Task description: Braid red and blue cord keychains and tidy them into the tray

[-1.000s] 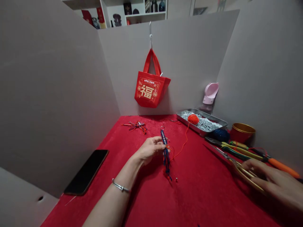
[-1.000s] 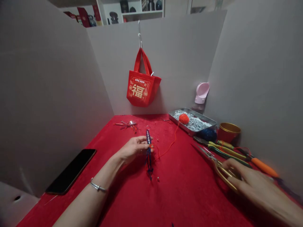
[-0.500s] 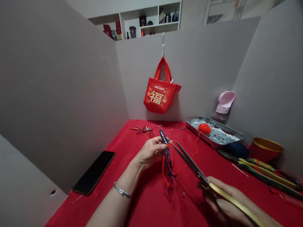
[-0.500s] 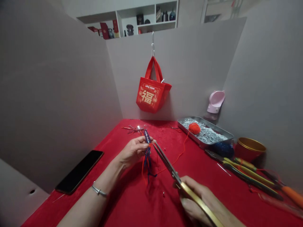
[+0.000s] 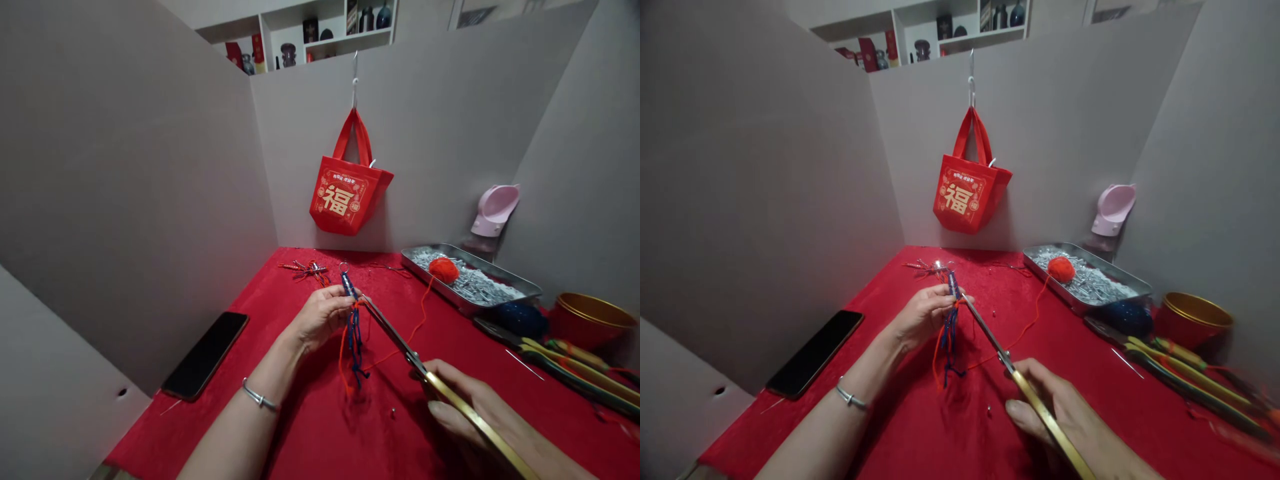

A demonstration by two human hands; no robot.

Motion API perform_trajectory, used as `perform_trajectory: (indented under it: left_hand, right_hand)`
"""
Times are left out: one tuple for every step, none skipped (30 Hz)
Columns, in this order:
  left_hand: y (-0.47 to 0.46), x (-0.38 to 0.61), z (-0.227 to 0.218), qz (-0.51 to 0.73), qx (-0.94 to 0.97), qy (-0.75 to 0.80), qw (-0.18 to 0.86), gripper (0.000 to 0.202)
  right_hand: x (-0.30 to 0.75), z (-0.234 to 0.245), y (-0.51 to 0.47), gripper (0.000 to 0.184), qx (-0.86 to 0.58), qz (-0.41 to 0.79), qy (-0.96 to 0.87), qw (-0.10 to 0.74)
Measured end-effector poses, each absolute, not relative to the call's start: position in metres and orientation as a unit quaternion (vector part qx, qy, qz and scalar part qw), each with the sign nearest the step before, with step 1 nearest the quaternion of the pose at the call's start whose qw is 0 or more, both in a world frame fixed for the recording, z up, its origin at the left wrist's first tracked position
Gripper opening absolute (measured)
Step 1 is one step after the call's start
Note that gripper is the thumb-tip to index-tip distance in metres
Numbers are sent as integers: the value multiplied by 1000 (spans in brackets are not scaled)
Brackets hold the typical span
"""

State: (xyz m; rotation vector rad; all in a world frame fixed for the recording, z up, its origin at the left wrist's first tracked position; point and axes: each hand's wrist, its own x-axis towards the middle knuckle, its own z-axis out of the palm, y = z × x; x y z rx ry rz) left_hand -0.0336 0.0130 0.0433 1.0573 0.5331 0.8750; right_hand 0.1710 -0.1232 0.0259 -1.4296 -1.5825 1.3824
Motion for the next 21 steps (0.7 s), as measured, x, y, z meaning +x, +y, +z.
perform_trajectory:
  left_hand:
    - [12,-32,43,398,480,242,743,25]
    - [12,-31,43,395,478,241,747,23]
    - [11,-30,43,391,475,239,751,22]
    - [10,-29,43,385,473,236,756,22]
    - [9,-28,43,381,470,235,761,21]
    - [8,-27,44,379,466,233,765,20]
    - [7,-26,44,380,462,231,767,20]
    - [6,-25,44,383,457,229,769,18]
    - [6,-24,44,386,453,225,771,17]
    - [5,-24,45,390,449,220,774,16]
    - [5,-23,45,392,445,215,776,15]
    - [4,-23,45,392,442,210,779,14]
    - [4,-22,45,391,440,207,781,13]
    - [3,-22,45,390,439,204,783,13]
    - [3,-22,45,389,439,202,784,13]
    - [2,-21,45,387,440,200,785,14]
    - [2,-21,44,385,442,198,785,15]
    - [2,-21,43,383,446,197,785,17]
    - [3,-21,42,381,450,197,783,18]
    - [4,-22,41,377,456,199,781,20]
    - [4,-22,39,373,464,202,778,22]
  right_hand:
    - [171,28,-122,37,-534,517,-603,290]
    - [172,29,-122,34,-535,507,-612,286]
    - [172,30,-121,33,-543,490,-619,287]
    - [171,30,-121,31,-554,469,-621,295]
    - [170,31,-122,30,-562,453,-623,302]
    - [168,31,-123,30,-569,441,-621,311]
    - [166,32,-125,29,-575,431,-617,321]
    - [164,34,-126,28,-580,421,-612,333]
    - [162,35,-127,26,-585,412,-608,345]
    - [160,37,-129,26,-587,406,-604,354]
    - [159,39,-130,25,-589,402,-601,361]
    - [158,40,-130,25,-589,401,-600,365]
    - [158,40,-130,26,-587,403,-598,367]
    - [158,38,-130,27,-584,408,-598,367]
    - [160,36,-130,28,-581,415,-597,365]
    - [161,33,-129,29,-577,422,-597,364]
    - [163,29,-128,30,-572,432,-599,357]
    - [165,24,-127,31,-564,443,-603,350]
    - [167,20,-126,32,-558,453,-605,344]
    - [168,15,-125,33,-553,460,-605,341]
    - [169,11,-125,34,-551,466,-601,344]
